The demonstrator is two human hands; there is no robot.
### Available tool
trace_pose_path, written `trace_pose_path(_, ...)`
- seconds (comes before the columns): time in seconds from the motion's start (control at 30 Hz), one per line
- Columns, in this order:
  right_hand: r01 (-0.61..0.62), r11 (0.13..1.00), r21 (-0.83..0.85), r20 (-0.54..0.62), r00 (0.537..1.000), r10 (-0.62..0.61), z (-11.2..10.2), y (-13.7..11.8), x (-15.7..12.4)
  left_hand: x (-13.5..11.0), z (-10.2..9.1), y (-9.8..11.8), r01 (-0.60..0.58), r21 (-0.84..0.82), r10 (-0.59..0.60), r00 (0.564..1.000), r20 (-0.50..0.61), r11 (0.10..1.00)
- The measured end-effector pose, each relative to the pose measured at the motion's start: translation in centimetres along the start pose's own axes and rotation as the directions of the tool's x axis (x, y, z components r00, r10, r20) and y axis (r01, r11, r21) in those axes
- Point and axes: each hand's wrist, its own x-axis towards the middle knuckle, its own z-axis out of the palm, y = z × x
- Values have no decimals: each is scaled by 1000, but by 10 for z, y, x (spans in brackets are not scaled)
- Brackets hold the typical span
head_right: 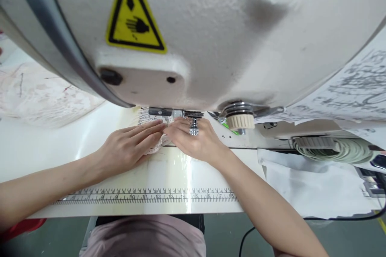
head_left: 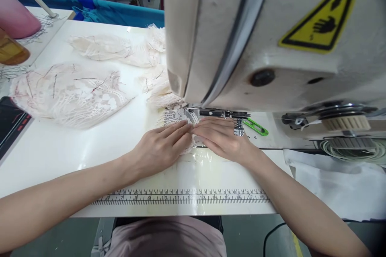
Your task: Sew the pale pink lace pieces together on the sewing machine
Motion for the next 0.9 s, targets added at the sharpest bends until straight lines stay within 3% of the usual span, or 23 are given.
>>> trace_pose_path(0.17,104,993,-64,-63,992,-108,6,-3,-3,-2,-3,-1,-9,24,9,1000,4,1000)
trace_pose_path(0.9,94,968,-231,-27,994,-103,20,-12,2,-1,-4,-11,124,117,-129,991,37,985)
